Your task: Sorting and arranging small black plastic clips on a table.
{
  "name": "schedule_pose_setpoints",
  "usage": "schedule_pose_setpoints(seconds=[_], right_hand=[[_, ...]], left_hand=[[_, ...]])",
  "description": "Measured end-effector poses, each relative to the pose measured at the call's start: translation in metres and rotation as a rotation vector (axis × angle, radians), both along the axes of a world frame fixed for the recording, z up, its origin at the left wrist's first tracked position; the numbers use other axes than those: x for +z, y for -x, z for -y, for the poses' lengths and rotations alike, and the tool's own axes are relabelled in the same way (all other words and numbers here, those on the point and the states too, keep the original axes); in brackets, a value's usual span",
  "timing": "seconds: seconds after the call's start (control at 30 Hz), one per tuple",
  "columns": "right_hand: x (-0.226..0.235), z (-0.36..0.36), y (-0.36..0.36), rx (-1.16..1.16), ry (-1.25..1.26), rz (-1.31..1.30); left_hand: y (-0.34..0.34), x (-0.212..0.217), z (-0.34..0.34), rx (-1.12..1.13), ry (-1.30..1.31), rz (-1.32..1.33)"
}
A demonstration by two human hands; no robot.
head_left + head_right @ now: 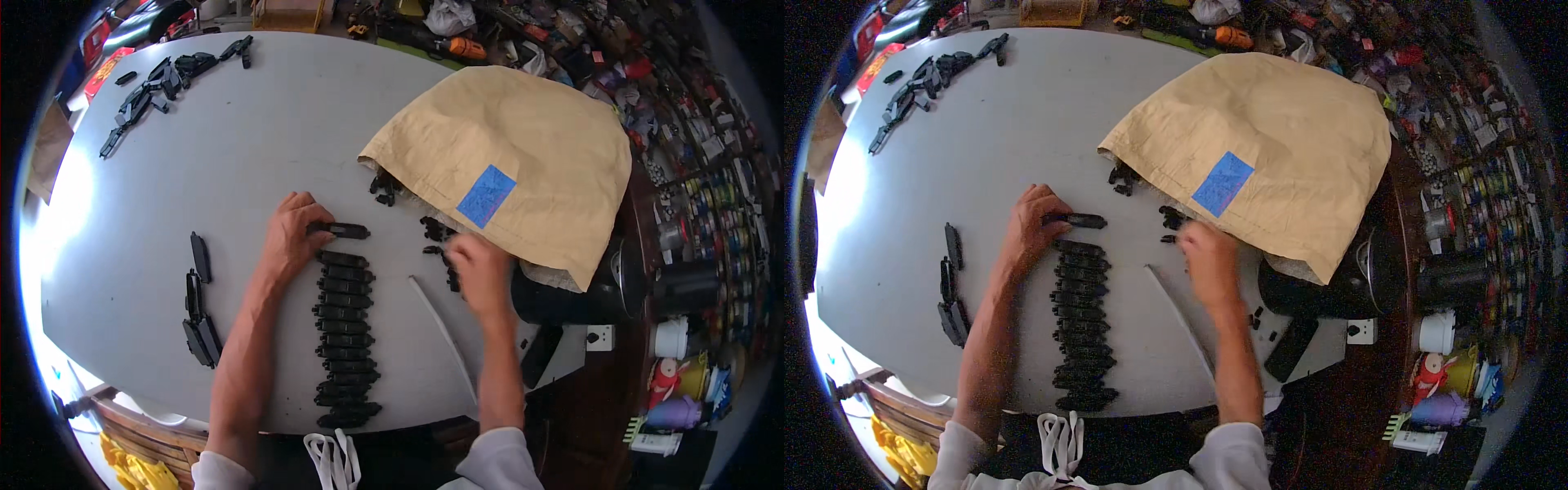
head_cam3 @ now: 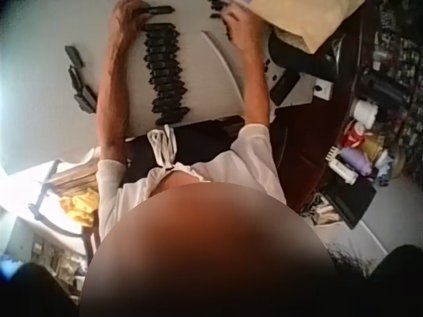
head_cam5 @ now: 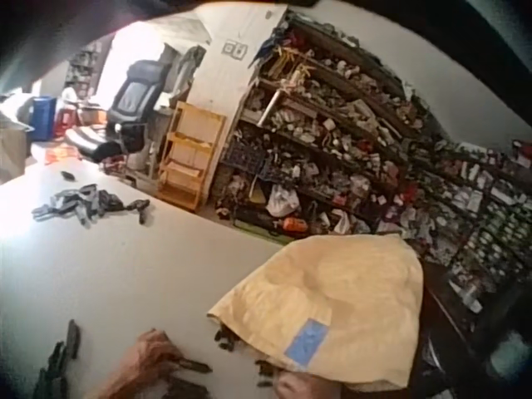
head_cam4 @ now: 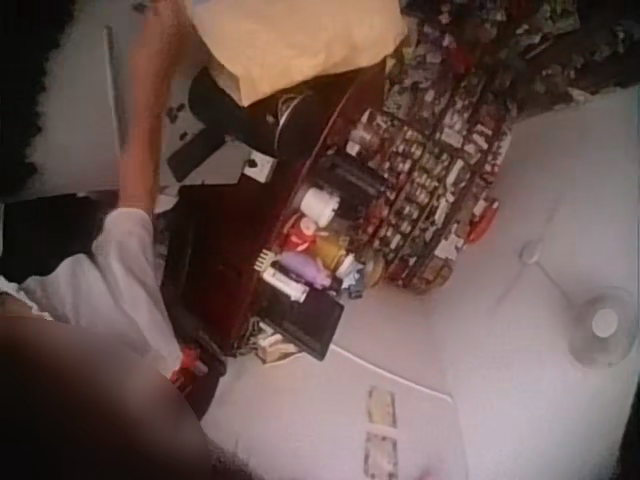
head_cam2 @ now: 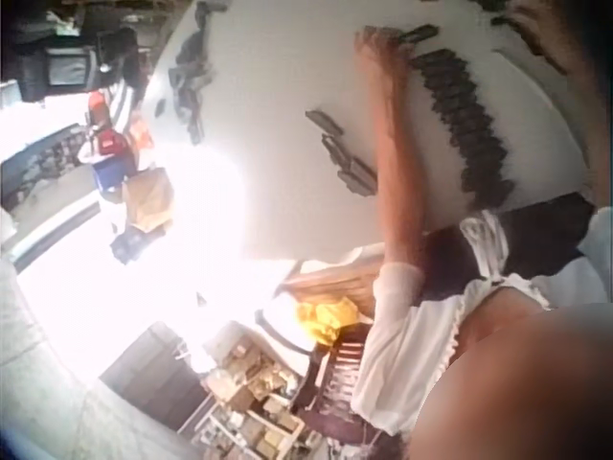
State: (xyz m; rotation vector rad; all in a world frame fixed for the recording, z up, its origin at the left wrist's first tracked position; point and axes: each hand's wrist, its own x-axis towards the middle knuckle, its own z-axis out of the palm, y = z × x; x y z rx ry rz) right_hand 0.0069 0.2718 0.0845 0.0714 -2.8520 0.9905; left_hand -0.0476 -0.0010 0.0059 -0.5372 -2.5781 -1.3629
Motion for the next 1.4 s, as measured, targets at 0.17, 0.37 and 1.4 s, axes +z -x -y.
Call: schedule_pose_setpoints(seconds=[0.17, 0.37, 1.4], right_hand=[[-0.006, -0.066, -0.064, -0.118, -0.213, 0.112], [-0.029, -0.057, -0.078, -0.069, -0.467, 0.09], [-0.019, 0.123, 0.064, 0.208, 0.359, 0.382]], left_hand=[[0.003, 0.004, -0.006, -0.003, 0.018, 0.007], [0.005, 0.0, -0.008, 0.012, -0.033, -0.021], [0.006, -0.008, 0.002, -0.041, -0.155, -0.009]])
